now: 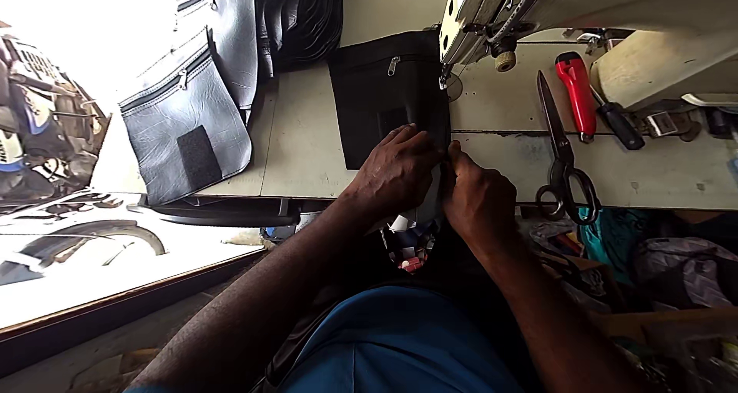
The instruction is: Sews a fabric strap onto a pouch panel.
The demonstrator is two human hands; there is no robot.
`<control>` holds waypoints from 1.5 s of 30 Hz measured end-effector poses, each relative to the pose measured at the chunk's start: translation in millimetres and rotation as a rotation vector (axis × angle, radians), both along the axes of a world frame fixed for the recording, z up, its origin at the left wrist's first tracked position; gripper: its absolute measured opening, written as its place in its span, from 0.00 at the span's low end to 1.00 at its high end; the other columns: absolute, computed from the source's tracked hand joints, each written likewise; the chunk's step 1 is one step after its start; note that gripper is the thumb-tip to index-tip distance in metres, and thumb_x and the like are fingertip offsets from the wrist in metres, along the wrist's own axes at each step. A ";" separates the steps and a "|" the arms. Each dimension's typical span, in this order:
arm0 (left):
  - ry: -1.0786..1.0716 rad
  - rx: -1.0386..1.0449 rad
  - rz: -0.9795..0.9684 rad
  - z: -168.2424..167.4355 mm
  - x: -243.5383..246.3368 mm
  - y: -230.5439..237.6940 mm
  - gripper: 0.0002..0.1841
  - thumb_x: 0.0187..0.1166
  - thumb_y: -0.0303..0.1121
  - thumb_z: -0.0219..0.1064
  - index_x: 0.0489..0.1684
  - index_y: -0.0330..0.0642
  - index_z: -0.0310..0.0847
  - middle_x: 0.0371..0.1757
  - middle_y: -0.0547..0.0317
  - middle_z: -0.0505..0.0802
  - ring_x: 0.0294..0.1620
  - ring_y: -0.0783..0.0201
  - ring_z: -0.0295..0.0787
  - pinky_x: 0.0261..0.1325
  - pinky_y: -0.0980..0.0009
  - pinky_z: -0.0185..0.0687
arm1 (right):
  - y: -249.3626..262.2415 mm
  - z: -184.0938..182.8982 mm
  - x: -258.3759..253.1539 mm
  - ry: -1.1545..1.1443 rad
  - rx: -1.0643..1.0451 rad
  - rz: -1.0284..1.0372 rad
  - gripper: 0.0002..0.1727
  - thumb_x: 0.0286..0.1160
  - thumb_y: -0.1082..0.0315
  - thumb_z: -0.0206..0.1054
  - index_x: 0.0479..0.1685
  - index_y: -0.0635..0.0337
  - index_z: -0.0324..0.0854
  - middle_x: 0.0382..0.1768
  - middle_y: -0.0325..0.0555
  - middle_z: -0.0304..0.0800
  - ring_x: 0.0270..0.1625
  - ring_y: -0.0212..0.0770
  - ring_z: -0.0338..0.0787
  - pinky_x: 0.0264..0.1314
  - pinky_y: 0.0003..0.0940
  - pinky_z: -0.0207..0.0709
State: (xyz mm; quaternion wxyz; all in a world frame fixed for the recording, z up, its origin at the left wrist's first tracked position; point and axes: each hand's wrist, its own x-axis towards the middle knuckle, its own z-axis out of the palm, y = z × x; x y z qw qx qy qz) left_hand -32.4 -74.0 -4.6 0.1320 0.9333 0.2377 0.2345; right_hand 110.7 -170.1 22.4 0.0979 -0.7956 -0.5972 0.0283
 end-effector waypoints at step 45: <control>0.294 0.033 0.037 7.4 14.2 1.7 0.26 0.84 0.37 0.48 0.80 0.46 0.77 0.89 0.57 0.74 0.88 0.50 0.67 0.85 0.51 0.65 | -19.8 -4.0 1.7 -0.038 0.038 0.125 0.23 0.82 0.61 0.61 0.73 0.58 0.82 0.16 0.39 0.82 0.17 0.42 0.83 0.15 0.40 0.72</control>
